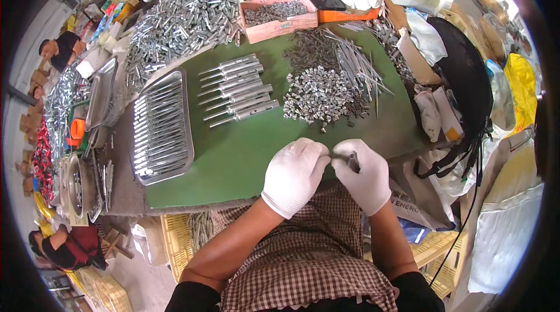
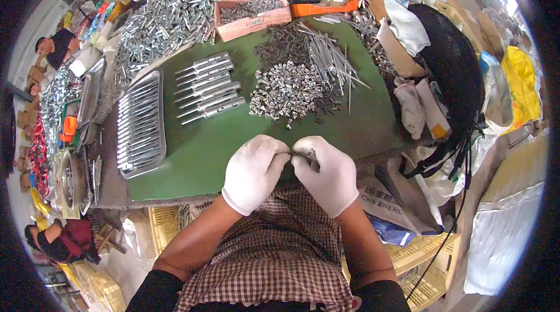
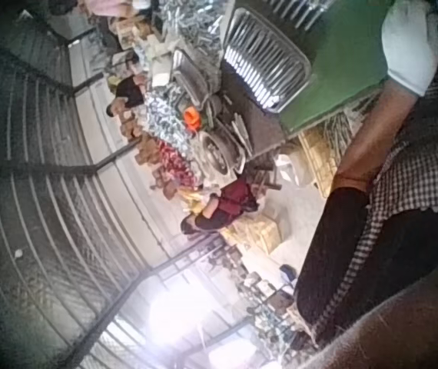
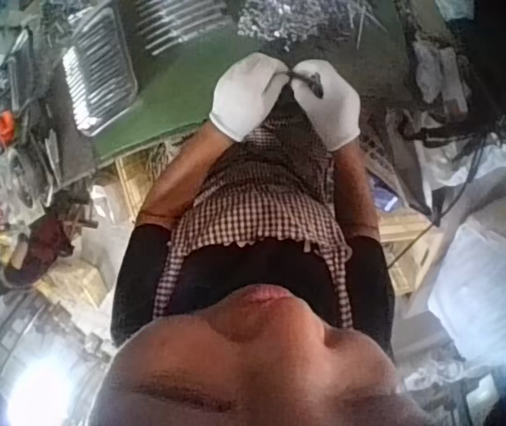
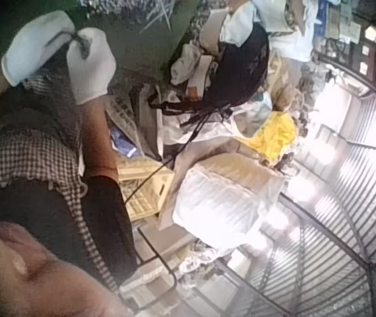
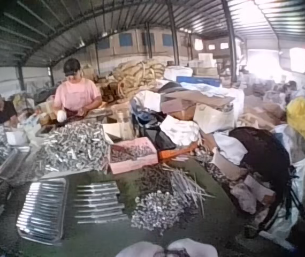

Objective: The person assembles metal components by hand, inserting small metal clips and pins into cylindrical sleeves. The person then bundles the assembled sleeves together and inserts long metal rods into them.

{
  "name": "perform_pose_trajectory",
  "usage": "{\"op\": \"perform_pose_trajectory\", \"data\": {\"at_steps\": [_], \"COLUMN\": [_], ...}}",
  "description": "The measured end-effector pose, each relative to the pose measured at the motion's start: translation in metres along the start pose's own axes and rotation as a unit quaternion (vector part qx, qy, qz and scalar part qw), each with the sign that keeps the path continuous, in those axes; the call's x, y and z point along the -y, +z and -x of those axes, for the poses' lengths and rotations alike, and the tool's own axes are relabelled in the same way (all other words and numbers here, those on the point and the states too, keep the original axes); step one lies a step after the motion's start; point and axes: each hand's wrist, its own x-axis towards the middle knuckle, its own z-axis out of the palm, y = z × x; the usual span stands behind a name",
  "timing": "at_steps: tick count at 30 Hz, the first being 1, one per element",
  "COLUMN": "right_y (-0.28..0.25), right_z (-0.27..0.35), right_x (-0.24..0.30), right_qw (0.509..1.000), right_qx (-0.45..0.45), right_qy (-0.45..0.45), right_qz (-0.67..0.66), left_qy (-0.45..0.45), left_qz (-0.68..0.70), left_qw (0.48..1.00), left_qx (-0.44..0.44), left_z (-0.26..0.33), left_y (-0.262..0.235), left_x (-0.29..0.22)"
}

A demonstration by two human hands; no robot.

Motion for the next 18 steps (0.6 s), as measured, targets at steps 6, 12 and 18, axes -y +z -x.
{"op": "perform_pose_trajectory", "data": {"at_steps": [6, 12, 18], "right_y": [-0.008, -0.002, 0.011], "right_z": [-0.002, 0.000, 0.003], "right_x": [-0.010, -0.004, 0.006], "right_qw": [0.988, 0.973, 0.995], "right_qx": [0.057, 0.052, -0.019], "right_qy": [0.084, 0.115, 0.044], "right_qz": [-0.115, -0.191, -0.087], "left_qy": [0.055, 0.000, -0.053], "left_qz": [-0.044, 0.026, 0.084], "left_qw": [0.997, 1.000, 0.993], "left_qx": [-0.024, -0.016, -0.062], "left_z": [0.000, 0.007, 0.010], "left_y": [-0.001, -0.005, 0.003], "left_x": [-0.002, -0.003, -0.009]}}
